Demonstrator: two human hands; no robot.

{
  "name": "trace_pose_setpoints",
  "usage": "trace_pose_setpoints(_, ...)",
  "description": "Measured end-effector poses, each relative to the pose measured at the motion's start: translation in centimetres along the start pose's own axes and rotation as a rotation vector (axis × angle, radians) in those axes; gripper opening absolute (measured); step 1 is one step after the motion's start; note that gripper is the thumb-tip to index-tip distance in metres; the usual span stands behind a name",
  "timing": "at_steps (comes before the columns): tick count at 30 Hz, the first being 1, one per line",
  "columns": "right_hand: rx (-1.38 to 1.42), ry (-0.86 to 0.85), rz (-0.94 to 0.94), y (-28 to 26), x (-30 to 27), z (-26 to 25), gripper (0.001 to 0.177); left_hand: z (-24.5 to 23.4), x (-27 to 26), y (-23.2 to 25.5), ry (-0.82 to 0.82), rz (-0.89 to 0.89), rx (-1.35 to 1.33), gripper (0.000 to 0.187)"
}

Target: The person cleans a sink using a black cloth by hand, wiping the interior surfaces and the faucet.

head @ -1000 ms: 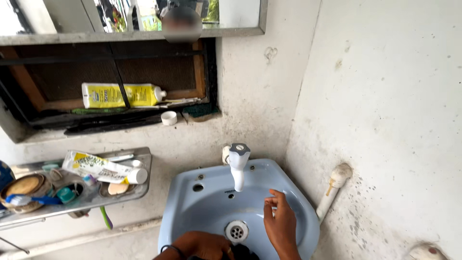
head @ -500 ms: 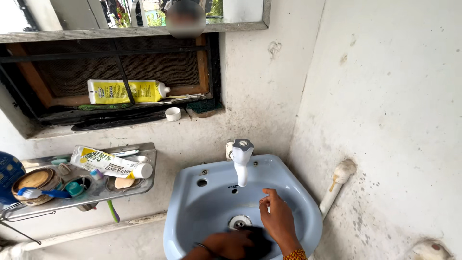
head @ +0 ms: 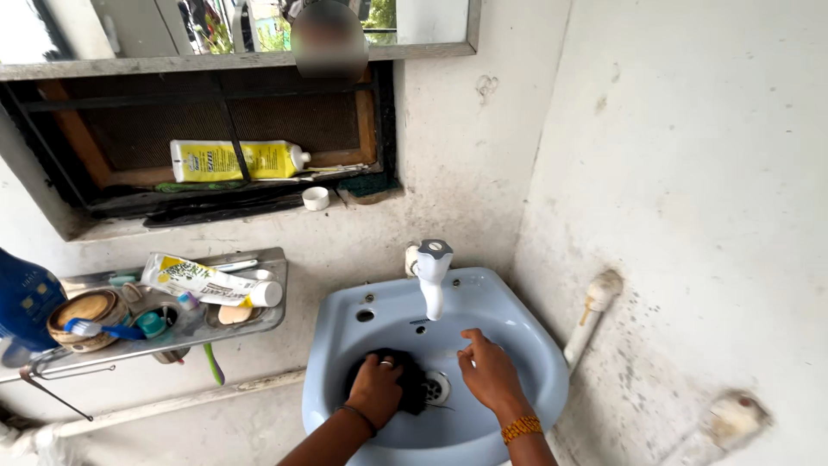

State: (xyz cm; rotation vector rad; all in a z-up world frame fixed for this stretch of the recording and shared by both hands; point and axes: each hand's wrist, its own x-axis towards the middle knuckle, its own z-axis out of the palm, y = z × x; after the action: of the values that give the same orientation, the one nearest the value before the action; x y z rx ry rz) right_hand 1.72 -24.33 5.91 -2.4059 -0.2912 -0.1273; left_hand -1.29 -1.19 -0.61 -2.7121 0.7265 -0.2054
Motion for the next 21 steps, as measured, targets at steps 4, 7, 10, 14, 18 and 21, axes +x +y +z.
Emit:
trace_pose_setpoints(4, 0.008, -0.064, -0.013, 0.0, -0.1, -0.2, 0.037, -3.4, -2.5, 0.5, -0.369, -0.151, -0.11, 0.029)
trace_pose_setpoints(7, 0.037, -0.092, -0.006, -0.1, -0.2, -0.1, 0.035, -6.1, -2.8, -0.7, -0.478, -0.114, -0.282, 0.035)
trace_pose_setpoints(10, -0.017, -0.011, -0.046, 0.1, -0.3, 0.2, 0.033, -7.5, -1.9, 0.0, -0.508, -0.013, -0.529, 0.041)
trace_pose_setpoints(14, -0.011, 0.002, -0.042, 0.3, -0.2, 0.5, 0.032, -7.0, 0.7, 3.5, -0.293, 0.32, -1.084, 0.042)
trace_pose_setpoints(18, -0.032, -0.01, -0.054, 0.4, 0.3, 0.7, 0.031, -6.7, 0.7, 4.3, -0.359, 0.134, -1.131, 0.037)
trace_pose_setpoints(21, -0.079, -0.026, -0.089, 1.0, 0.1, 0.9, 0.029, -7.0, -2.1, 0.1, -0.517, 0.06, -0.606, 0.042)
